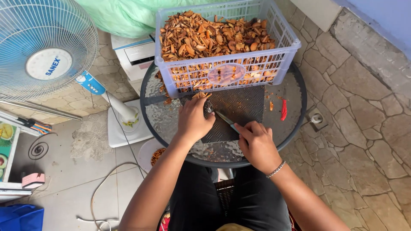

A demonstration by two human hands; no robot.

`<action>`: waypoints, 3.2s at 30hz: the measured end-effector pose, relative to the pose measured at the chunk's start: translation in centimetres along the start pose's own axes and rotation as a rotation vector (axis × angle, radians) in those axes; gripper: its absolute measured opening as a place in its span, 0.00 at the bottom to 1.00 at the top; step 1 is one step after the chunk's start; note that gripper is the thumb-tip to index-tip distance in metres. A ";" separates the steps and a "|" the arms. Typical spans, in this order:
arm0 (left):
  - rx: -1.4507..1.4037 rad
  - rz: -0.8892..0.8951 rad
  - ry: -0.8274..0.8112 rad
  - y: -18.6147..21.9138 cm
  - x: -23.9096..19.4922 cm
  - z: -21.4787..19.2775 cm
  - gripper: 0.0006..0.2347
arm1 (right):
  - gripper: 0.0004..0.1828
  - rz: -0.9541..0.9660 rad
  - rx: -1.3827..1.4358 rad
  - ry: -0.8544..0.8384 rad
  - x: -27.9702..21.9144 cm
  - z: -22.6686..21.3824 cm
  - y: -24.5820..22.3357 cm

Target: The person is sitting and cutting small, light-colored vegetables into thin slices on a black cutting board. They use a knife to slice the vegetables and then transfer the cut pieces into a white plastic crate filled with similar cut vegetables.

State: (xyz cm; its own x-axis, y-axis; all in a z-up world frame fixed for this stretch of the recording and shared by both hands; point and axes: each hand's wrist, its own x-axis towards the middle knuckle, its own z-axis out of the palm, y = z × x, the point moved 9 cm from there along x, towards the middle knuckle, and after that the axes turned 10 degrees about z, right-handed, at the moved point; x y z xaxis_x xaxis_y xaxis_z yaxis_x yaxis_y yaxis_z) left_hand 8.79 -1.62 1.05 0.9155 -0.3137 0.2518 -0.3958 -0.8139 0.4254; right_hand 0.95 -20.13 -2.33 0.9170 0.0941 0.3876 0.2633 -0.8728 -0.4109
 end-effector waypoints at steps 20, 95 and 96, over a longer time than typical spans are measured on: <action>-0.064 0.148 -0.267 2.9 0.4 3.1 0.28 | 0.26 0.322 0.089 -0.174 2.1 -1.4 2.1; -0.556 0.162 0.303 0.5 -0.1 2.8 0.10 | 0.31 0.289 0.150 -0.237 0.5 0.7 -1.6; -0.553 0.171 0.290 0.6 0.0 2.9 0.11 | 0.30 0.297 0.160 -0.240 0.5 0.7 -1.5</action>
State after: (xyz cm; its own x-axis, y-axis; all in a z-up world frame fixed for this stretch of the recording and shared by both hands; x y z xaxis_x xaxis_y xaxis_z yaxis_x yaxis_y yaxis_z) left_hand 8.77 -3.51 -1.26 0.8103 -0.2090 0.5475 -0.5839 -0.3679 0.7237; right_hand 1.20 -18.43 -2.10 0.9990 -0.0252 0.0369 0.0023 -0.7952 -0.6064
